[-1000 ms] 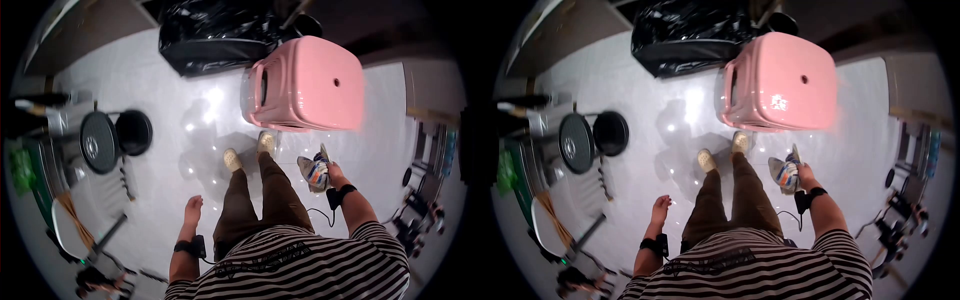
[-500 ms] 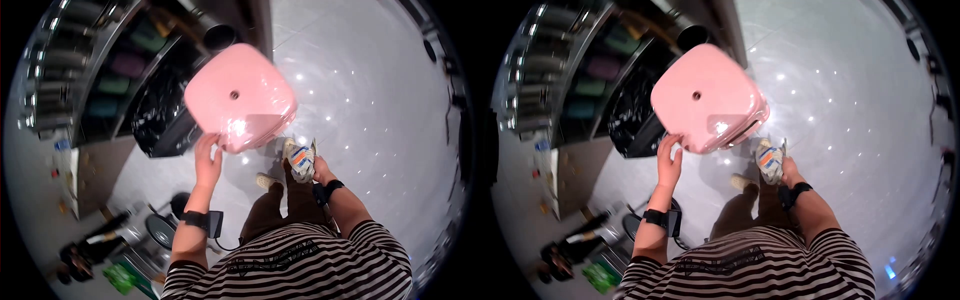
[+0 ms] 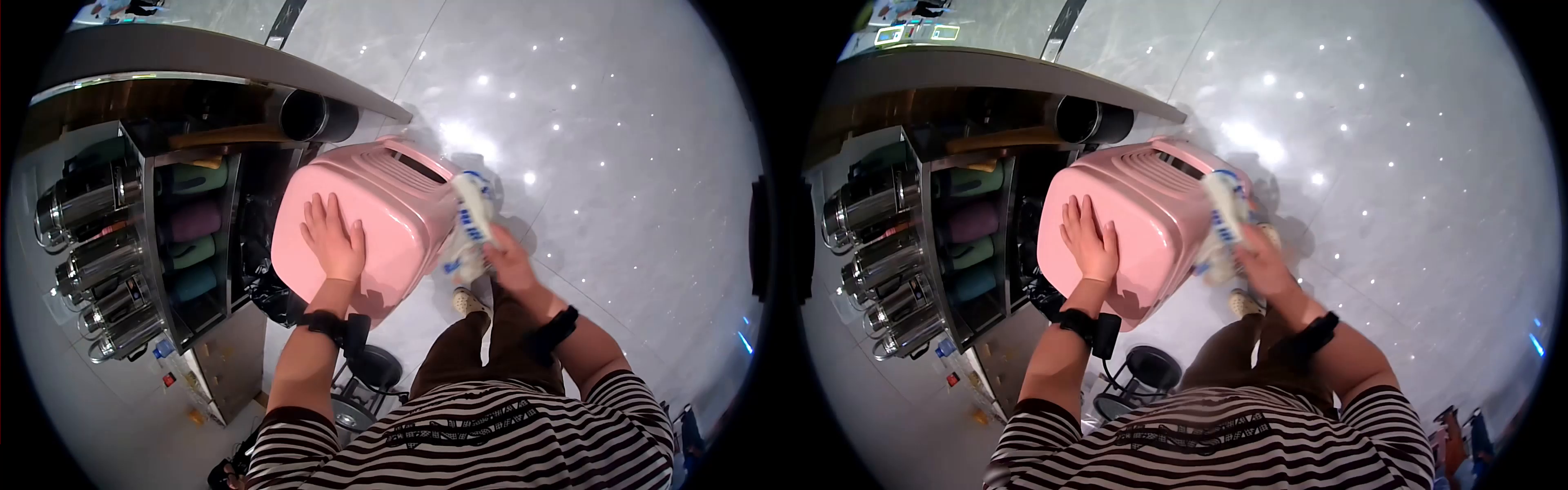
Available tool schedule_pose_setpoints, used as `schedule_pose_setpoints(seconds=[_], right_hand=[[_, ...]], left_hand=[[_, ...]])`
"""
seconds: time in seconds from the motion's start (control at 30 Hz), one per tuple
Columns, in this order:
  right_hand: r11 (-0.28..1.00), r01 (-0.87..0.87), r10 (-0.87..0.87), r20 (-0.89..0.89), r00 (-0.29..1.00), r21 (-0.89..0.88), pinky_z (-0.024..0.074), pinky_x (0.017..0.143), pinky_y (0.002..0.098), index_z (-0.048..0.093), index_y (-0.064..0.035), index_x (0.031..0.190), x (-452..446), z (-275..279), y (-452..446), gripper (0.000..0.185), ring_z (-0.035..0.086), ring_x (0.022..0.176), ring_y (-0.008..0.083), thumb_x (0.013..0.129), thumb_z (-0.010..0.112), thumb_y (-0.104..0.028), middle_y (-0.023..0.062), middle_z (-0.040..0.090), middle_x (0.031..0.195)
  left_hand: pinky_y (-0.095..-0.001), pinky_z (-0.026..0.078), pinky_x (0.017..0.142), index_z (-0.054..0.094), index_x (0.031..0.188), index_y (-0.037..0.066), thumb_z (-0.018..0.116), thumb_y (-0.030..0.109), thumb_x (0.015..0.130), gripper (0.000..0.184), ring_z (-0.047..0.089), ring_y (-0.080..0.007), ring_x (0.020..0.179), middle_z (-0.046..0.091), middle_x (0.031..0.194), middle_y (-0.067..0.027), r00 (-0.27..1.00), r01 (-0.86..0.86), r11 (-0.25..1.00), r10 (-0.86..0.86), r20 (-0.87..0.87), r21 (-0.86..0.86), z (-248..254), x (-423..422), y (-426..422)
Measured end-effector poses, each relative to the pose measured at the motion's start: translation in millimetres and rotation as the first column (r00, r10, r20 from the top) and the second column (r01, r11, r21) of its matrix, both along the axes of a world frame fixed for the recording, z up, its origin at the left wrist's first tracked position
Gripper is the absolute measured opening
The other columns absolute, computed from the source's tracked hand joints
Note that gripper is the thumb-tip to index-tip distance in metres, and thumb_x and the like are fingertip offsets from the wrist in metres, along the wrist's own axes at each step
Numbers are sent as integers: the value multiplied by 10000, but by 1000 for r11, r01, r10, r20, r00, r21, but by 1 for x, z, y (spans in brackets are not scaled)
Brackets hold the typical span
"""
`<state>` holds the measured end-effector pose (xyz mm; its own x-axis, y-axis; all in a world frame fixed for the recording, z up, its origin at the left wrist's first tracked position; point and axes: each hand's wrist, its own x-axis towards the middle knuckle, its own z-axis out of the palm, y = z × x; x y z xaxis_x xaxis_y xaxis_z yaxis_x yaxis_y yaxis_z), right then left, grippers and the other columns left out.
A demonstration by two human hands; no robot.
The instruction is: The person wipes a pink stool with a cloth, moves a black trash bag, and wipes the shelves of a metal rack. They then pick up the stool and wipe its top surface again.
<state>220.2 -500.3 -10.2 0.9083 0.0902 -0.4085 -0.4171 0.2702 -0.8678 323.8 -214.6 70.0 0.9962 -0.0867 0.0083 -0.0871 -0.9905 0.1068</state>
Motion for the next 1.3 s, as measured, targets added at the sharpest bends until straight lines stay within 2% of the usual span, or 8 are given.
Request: schedule_pose_setpoints(seconds=[0.2, 0.3, 0.77, 0.97, 1.1, 1.17, 1.23, 1.3], right_hand=[[893, -11, 205, 384, 900, -450, 366, 949, 427, 662, -140, 1058, 31, 50, 77, 342, 408, 1137, 362, 716, 679, -148, 151, 404, 1258], [946, 13, 132, 422, 897, -324, 360, 949, 442, 665, -147, 1056, 31, 33, 75, 381, 421, 1118, 379, 676, 679, -136, 149, 424, 1229], [717, -351, 193, -312, 930, -602, 466, 706, 391, 621, -27, 1041, 79, -211, 38, 372, 610, 768, 317, 867, 575, -352, 190, 641, 837], [999, 0, 26, -498, 867, 51, 478, 713, 312, 577, 4, 1136, 147, -105, 22, 393, 602, 803, 163, 878, 607, -291, 77, 643, 973], [950, -164, 211, -162, 964, 264, 467, 766, 278, 561, 10, 1142, 238, -14, 76, 394, 568, 855, 124, 873, 639, -266, 45, 616, 982], [850, -489, 471, 134, 872, 195, 459, 822, 310, 545, -15, 1193, 272, -11, 126, 473, 588, 927, 194, 872, 620, -355, 63, 636, 1042], [621, -486, 726, 218, 652, -615, 448, 864, 348, 528, -46, 1230, 280, 12, 169, 538, 585, 1012, 272, 871, 577, -444, 101, 610, 1172], [528, -678, 788, -2, 615, -512, 397, 942, 368, 554, -64, 1208, 292, 25, 168, 540, 542, 1099, 317, 863, 541, -480, 176, 556, 1233]], left_hand=[[-594, 105, 1057, 361, 1371, 61, 552, 320, 802, 653, 181, -428, 1356, 257, 1447, -236, 1000, -4, 999, 3, -29, -34, -2, -1, 3], [-595, 106, 1054, 362, 1368, 39, 550, 317, 803, 657, 181, -443, 1352, 253, 1447, -244, 999, 10, 999, -12, -51, -45, 2, -2, 3], [-560, 86, 1079, 326, 1373, -8, 532, 252, 778, 681, 175, -441, 1352, 241, 1445, -256, 996, 23, 999, -25, -84, -27, 5, 0, 2], [-587, 78, 1065, 385, 1355, 39, 578, 328, 767, 683, 189, -436, 1349, 260, 1441, -242, 997, -18, 997, 12, -82, -79, 2, -2, 5], [-576, 86, 1070, 376, 1359, 43, 600, 284, 739, 702, 186, -427, 1352, 257, 1443, -235, 995, -27, 997, 19, -98, -73, 5, 1, 2], [-570, 89, 1073, 372, 1359, 41, 609, 263, 728, 710, 188, -423, 1354, 256, 1442, -234, 995, -32, 997, 25, -99, -64, 7, 1, 2], [-570, 88, 1073, 380, 1353, 45, 615, 269, 726, 706, 189, -419, 1354, 260, 1441, -232, 994, -40, 997, 33, -100, -65, 7, 0, 2], [-578, 81, 1071, 401, 1347, 69, 620, 305, 733, 694, 187, -407, 1357, 268, 1441, -216, 994, -52, 996, 45, -97, -70, 6, 0, 4]])
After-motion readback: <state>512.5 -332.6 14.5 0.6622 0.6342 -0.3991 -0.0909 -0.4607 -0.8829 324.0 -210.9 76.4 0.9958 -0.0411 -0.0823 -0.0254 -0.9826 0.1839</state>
